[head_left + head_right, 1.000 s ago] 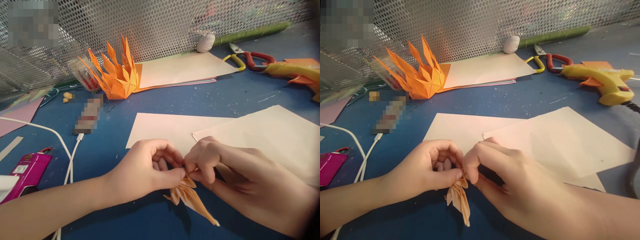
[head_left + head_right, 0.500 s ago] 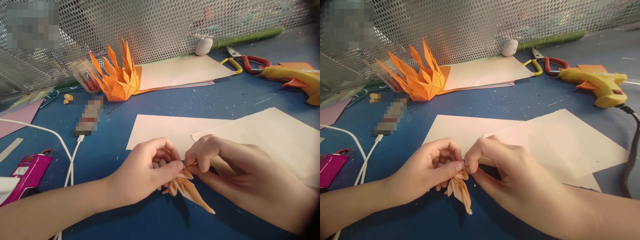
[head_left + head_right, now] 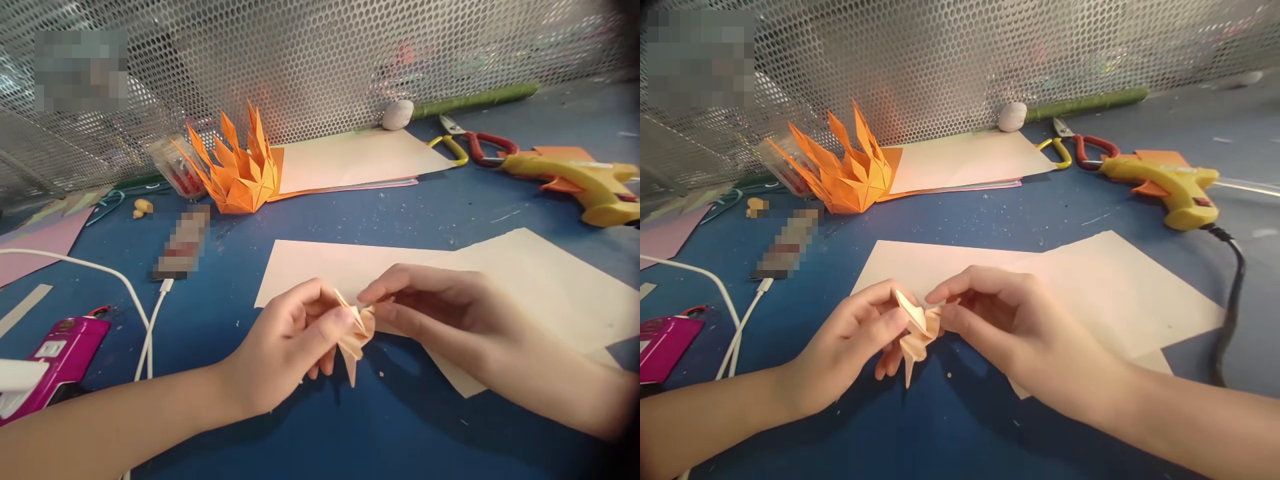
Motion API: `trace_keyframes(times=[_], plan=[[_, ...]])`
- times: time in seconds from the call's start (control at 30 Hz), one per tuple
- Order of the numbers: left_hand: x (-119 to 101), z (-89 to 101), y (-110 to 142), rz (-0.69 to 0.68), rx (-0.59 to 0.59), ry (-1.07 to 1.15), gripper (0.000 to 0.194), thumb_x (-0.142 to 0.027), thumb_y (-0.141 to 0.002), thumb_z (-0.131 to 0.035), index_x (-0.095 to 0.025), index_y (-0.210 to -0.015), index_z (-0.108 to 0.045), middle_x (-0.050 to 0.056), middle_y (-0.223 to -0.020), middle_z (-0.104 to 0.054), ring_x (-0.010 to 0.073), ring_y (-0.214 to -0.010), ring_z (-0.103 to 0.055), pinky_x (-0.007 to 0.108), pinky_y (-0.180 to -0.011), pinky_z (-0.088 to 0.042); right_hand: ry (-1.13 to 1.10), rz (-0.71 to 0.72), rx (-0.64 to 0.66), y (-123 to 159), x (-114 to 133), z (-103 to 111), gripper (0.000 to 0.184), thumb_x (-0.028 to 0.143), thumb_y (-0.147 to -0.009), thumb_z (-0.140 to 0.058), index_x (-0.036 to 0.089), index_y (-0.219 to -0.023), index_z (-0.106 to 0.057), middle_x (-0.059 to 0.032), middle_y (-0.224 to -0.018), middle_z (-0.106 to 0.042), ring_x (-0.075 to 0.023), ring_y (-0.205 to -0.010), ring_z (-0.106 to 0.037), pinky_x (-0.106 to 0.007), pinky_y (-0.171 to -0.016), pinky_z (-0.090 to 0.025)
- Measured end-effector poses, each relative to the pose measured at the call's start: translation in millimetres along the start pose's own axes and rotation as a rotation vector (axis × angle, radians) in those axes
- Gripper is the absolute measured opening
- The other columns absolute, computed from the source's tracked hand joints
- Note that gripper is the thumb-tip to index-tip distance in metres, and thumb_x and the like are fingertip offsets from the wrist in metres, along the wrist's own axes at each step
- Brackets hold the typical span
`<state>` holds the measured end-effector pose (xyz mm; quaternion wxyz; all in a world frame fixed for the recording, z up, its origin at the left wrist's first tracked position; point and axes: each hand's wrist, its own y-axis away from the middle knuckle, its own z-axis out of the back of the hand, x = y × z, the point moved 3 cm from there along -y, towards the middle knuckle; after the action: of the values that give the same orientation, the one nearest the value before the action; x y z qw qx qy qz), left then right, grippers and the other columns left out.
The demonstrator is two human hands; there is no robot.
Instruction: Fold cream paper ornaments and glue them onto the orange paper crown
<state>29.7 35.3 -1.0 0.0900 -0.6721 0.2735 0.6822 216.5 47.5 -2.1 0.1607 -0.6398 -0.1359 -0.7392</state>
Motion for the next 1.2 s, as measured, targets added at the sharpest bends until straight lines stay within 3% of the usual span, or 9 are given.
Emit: trace_keyframes(times=[0.17,0.37,0.5,0.63,0.77,0.87,0.97,1.07,1.2], plan=[[3,5.9,-2,-0.036,-0.051,-0.006,0.032,-0.046,-0.101,-0.053,-0.018,-0.086,-0.058,-0.003,-0.059,-0.057,0.0085,-0.049,-0.049,0.018,-0.049,-0.042,-0.09,-0.074,-0.007,-2,-3,4,0.031,0.057,-0.088,-0.075,0.027,-0.091,-0.08,-0.0059,-0.089,-0.08,-0.0219,-0.082,-0.078,-0.029,-0.075,-0.065],[0,4.2,-3,-0.086,-0.025,0.105,0.034,-0.048,-0.097,-0.062,-0.018,-0.082,-0.058,-0.002,-0.064,-0.061,0.0075,-0.052,-0.053,0.016,-0.049,-0.044,-0.098,-0.088,0.017,-5,-4,5,0.034,0.056,-0.088,-0.075,0.023,-0.091,-0.08,-0.0066,-0.089,-0.081,-0.0232,-0.085,-0.078,-0.03,-0.079,-0.064],[-1,4.1,-4,-0.11,-0.054,0.174,0.037,-0.053,-0.09,-0.074,-0.019,-0.096,-0.063,-0.002,-0.071,-0.067,0.0082,-0.052,-0.059,0.017,-0.049,-0.046,-0.039,-0.023,0.042,-6,-3,4,0.035,0.056,-0.091,-0.071,0.021,-0.092,-0.079,-0.0068,-0.09,-0.081,-0.0227,-0.087,-0.078,-0.031,-0.08,-0.064],[-1,5.5,-4,-0.119,-0.092,0.189,0.043,-0.058,-0.083,-0.082,-0.019,-0.089,-0.063,-0.001,-0.075,-0.068,0.0084,-0.051,-0.058,0.019,-0.047,-0.048,0.17,0.057,-0.063,-4,-2,9,0.043,0.062,-0.095,-0.062,0.022,-0.096,-0.077,-0.0064,-0.089,-0.08,-0.0217,-0.082,-0.077,-0.032,-0.074,-0.062],[-2,6.2,-5,-0.142,-0.096,0.174,0.048,-0.061,-0.078,-0.084,-0.018,-0.085,-0.066,0.005,-0.094,-0.072,0.0106,-0.061,-0.062,0.019,-0.047,-0.047,0.35,0.14,-0.189,-12,3,23,0.044,0.061,-0.097,-0.056,0.022,-0.103,-0.075,-0.0099,-0.102,-0.076,-0.0251,-0.096,-0.071,-0.042,-0.087,-0.058],[-3,5.3,-4,-0.139,-0.088,0.162,0.05,-0.064,-0.077,-0.084,-0.017,-0.085,-0.068,0.004,-0.082,-0.069,0.0111,-0.06,-0.058,0.02,-0.048,-0.045,0.497,0.193,-0.166,-36,9,31,0.034,0.05,-0.099,-0.057,0.022,-0.108,-0.074,-0.0112,-0.113,-0.072,-0.0255,-0.103,-0.067,-0.045,-0.091,-0.055],[-4,4.0,-3,-0.13,-0.077,0.146,0.051,-0.064,-0.076,-0.084,-0.017,-0.084,-0.067,0.002,-0.074,-0.068,0.0098,-0.057,-0.054,0.02,-0.049,-0.044,0.621,0.191,-0.048,-77,18,29,0.027,0.038,-0.1,-0.064,0.019,-0.118,-0.07,-0.0078,-0.107,-0.073,-0.0214,-0.095,-0.069,-0.044,-0.091,-0.057],[-3,3.6,-2,-0.12,-0.067,0.126,0.053,-0.066,-0.075,-0.084,-0.017,-0.083,-0.067,0.001,-0.07,-0.066,0.0094,-0.055,-0.053,0.02,-0.05,-0.043,0.716,0.181,0.069,-124,34,12,0.036,0.038,-0.101,-0.066,0.018,-0.13,-0.063,-0.0091,-0.124,-0.068,-0.022,-0.101,-0.07,-0.043,-0.087,-0.061],[-3,4.9,-2,-0.113,-0.062,0.104,0.055,-0.068,-0.074,-0.083,-0.017,-0.082,-0.066,0.0,-0.068,-0.065,0.009,-0.053,-0.05,0.021,-0.05,-0.042,0.821,0.208,0.086,-183,60,-18,0.037,0.038,-0.101,-0.066,0.019,-0.133,-0.062,-0.0107,-0.133,-0.065,-0.0242,-0.11,-0.068,-0.046,-0.092,-0.06]])
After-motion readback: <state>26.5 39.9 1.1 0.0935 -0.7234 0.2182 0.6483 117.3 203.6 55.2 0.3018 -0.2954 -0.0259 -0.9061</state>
